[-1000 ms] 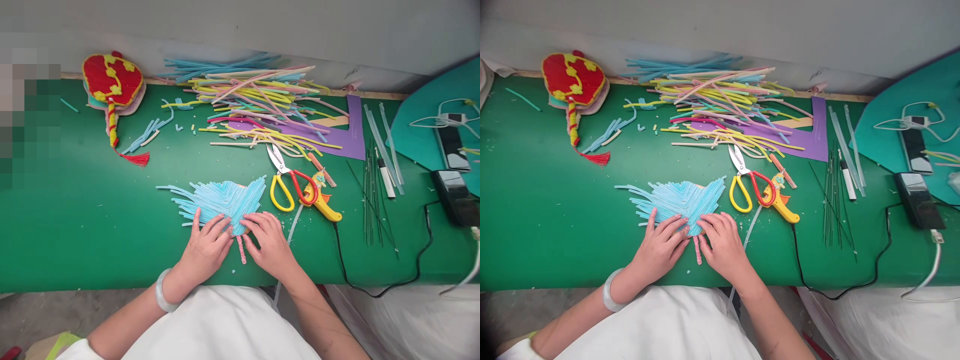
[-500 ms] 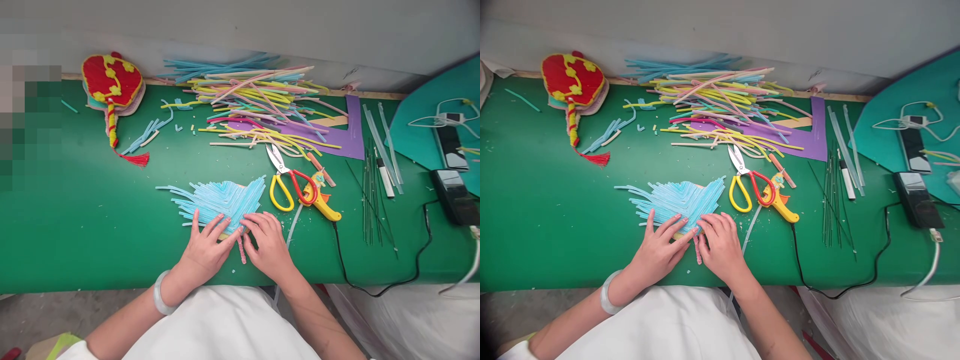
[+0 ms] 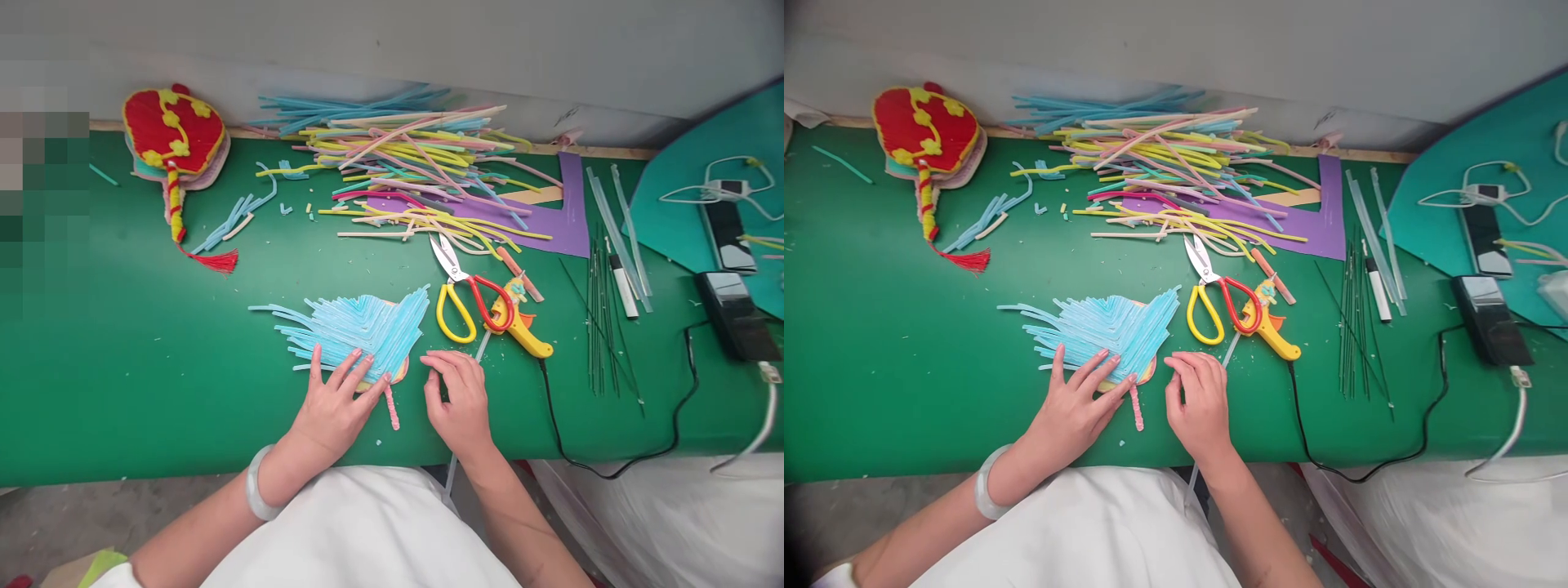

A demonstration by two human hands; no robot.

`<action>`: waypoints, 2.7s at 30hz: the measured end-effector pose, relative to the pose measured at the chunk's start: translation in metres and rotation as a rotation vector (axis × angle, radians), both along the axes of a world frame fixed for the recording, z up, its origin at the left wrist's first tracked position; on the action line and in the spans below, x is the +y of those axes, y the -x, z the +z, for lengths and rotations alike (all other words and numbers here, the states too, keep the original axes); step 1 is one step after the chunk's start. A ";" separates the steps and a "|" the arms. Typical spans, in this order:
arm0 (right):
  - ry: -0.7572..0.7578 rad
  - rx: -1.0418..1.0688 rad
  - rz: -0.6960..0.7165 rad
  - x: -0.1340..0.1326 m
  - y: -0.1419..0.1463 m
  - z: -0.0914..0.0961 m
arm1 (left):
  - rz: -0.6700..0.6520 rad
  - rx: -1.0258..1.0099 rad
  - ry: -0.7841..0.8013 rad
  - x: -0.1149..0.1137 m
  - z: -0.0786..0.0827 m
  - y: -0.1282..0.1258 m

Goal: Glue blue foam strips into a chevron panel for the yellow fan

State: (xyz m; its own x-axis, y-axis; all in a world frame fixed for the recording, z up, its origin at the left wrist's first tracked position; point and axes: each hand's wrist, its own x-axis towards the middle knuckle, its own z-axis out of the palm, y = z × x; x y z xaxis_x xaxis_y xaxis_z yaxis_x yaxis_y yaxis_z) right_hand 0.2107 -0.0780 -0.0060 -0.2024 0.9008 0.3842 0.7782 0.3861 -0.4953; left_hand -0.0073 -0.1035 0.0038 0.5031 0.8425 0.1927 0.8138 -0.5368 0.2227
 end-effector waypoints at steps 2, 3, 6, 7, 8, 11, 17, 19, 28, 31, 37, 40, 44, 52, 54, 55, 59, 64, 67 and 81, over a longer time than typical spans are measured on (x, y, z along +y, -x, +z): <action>-0.004 -0.003 -0.019 -0.002 -0.001 -0.001 | 0.004 0.000 -0.005 0.000 0.000 -0.001; -0.006 -0.003 -0.026 -0.003 -0.001 -0.002 | 0.006 0.000 -0.007 0.000 0.000 -0.001; -0.006 -0.001 -0.023 -0.005 0.001 -0.003 | 0.015 0.004 -0.012 -0.001 -0.001 -0.002; -0.002 -0.007 -0.011 -0.006 0.002 -0.003 | 0.017 0.003 -0.015 -0.001 -0.002 -0.003; 0.005 -0.016 0.010 -0.007 0.004 -0.002 | 0.020 0.000 -0.019 -0.001 -0.002 -0.003; 0.013 -0.057 0.101 -0.008 0.011 0.001 | 0.027 -0.012 -0.022 -0.002 -0.005 -0.003; 0.080 -0.248 0.344 -0.003 0.026 0.008 | 0.031 -0.036 -0.001 -0.003 -0.004 -0.002; 0.119 -0.292 0.391 0.000 0.030 0.008 | 0.026 -0.039 0.008 -0.003 -0.004 -0.001; 0.184 -0.325 0.443 0.008 0.036 0.001 | 0.050 -0.244 0.047 -0.003 -0.001 0.005; 0.158 -0.309 0.420 0.008 0.037 0.002 | 0.090 -0.352 0.074 0.003 0.005 0.010; 0.103 -0.287 0.355 0.018 0.044 0.017 | 0.198 -0.327 0.008 0.042 0.020 0.023; 0.045 -0.283 0.390 0.027 0.047 0.021 | 0.259 -0.224 0.019 0.070 0.024 0.027; 0.022 -0.351 0.496 0.032 0.050 0.012 | 0.271 -0.222 0.015 0.096 0.022 0.027; -0.023 -0.414 0.505 0.032 0.052 -0.012 | 0.206 -0.313 0.063 0.100 0.002 0.028; -0.041 -0.387 0.508 0.034 0.053 -0.013 | 0.207 -0.310 0.053 0.099 0.001 0.029; -0.050 -0.374 0.510 0.036 0.053 -0.014 | 0.207 -0.310 0.050 0.099 0.001 0.030; -0.078 -0.355 0.518 0.039 0.053 -0.018 | 0.208 -0.302 0.064 0.097 0.004 0.031; -0.116 -0.359 0.519 0.039 0.051 -0.024 | 0.178 -0.264 0.097 0.096 0.004 0.029; -0.127 -0.358 0.524 0.039 0.051 -0.025 | 0.156 -0.237 0.098 0.097 0.004 0.028; -0.138 -0.385 0.541 0.040 0.047 -0.029 | 0.112 -0.280 0.143 0.093 0.002 0.029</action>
